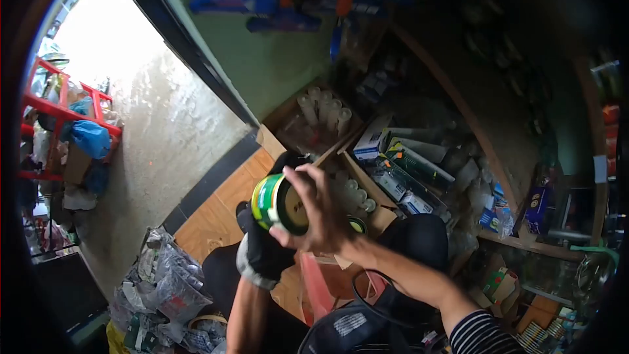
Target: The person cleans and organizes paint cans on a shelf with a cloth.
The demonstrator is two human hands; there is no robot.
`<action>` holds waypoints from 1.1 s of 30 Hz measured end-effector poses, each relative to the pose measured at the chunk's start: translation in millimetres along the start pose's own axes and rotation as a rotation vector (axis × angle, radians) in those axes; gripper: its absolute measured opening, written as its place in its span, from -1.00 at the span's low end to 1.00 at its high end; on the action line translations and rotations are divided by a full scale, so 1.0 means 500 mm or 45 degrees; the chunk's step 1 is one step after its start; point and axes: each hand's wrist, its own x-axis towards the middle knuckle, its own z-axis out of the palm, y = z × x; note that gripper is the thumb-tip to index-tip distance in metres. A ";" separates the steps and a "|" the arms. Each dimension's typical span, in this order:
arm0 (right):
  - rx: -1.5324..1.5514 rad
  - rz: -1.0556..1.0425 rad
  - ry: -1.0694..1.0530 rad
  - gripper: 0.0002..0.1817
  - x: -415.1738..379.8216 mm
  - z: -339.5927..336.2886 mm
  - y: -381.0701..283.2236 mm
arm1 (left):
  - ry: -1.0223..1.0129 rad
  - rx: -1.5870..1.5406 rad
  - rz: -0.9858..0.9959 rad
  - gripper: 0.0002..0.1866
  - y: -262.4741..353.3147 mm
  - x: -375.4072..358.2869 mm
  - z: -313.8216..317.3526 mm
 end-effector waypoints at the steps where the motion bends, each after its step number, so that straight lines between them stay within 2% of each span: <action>1: 0.033 0.042 -0.042 0.14 -0.019 0.020 0.010 | 0.022 -0.160 -0.139 -0.25 0.013 -0.007 -0.001; 4: 0.106 -0.006 -0.162 0.18 -0.043 0.021 -0.007 | 0.368 0.070 -0.035 -0.42 0.011 -0.059 -0.011; 5: 0.126 -0.005 -0.168 0.16 -0.044 0.013 -0.016 | 0.367 0.289 -0.015 -0.46 0.015 -0.079 -0.029; 8: 0.069 -0.074 -0.135 0.14 -0.057 0.015 -0.046 | 0.232 0.471 0.080 -0.50 -0.006 -0.085 -0.056; 10: -0.063 -0.314 -0.120 0.11 -0.086 0.019 -0.068 | 0.093 0.515 0.141 -0.51 -0.024 -0.089 -0.067; 13: -0.206 -0.429 -0.096 0.11 -0.130 0.006 -0.134 | -0.037 0.655 0.216 -0.51 -0.041 -0.122 -0.074; 17: -0.243 -0.303 -0.115 0.11 -0.179 -0.027 -0.172 | -0.260 0.918 0.474 -0.48 -0.078 -0.137 -0.071; 20: -0.362 -0.290 -0.023 0.11 -0.237 -0.070 -0.251 | -0.290 0.745 0.396 -0.49 -0.102 -0.179 0.003; 22: -0.445 -0.330 -0.113 0.11 -0.282 -0.091 -0.300 | -0.322 0.691 0.375 -0.49 -0.117 -0.217 0.062; 24: -0.443 -0.320 -0.049 0.09 -0.304 -0.107 -0.335 | -0.342 0.685 0.355 -0.50 -0.118 -0.266 0.108; 26: -0.486 -0.193 -0.002 0.08 -0.316 -0.126 -0.353 | -0.365 0.703 0.348 -0.51 -0.103 -0.319 0.156; 28: -0.368 0.192 -0.037 0.11 -0.325 -0.151 -0.382 | -0.360 0.762 0.398 -0.51 -0.078 -0.385 0.209; 29: -0.438 0.252 0.049 0.12 -0.331 -0.152 -0.379 | -0.364 0.823 0.460 -0.51 -0.071 -0.413 0.229; 30: -0.354 0.376 0.076 0.11 -0.342 -0.154 -0.385 | -0.426 0.872 0.722 -0.50 -0.077 -0.427 0.235; 31: -0.391 0.361 0.114 0.12 -0.359 -0.152 -0.397 | -0.362 1.121 0.756 -0.51 -0.054 -0.460 0.252; 33: -0.493 0.252 0.182 0.13 -0.404 -0.130 -0.410 | -0.523 1.140 0.898 -0.51 -0.064 -0.430 0.211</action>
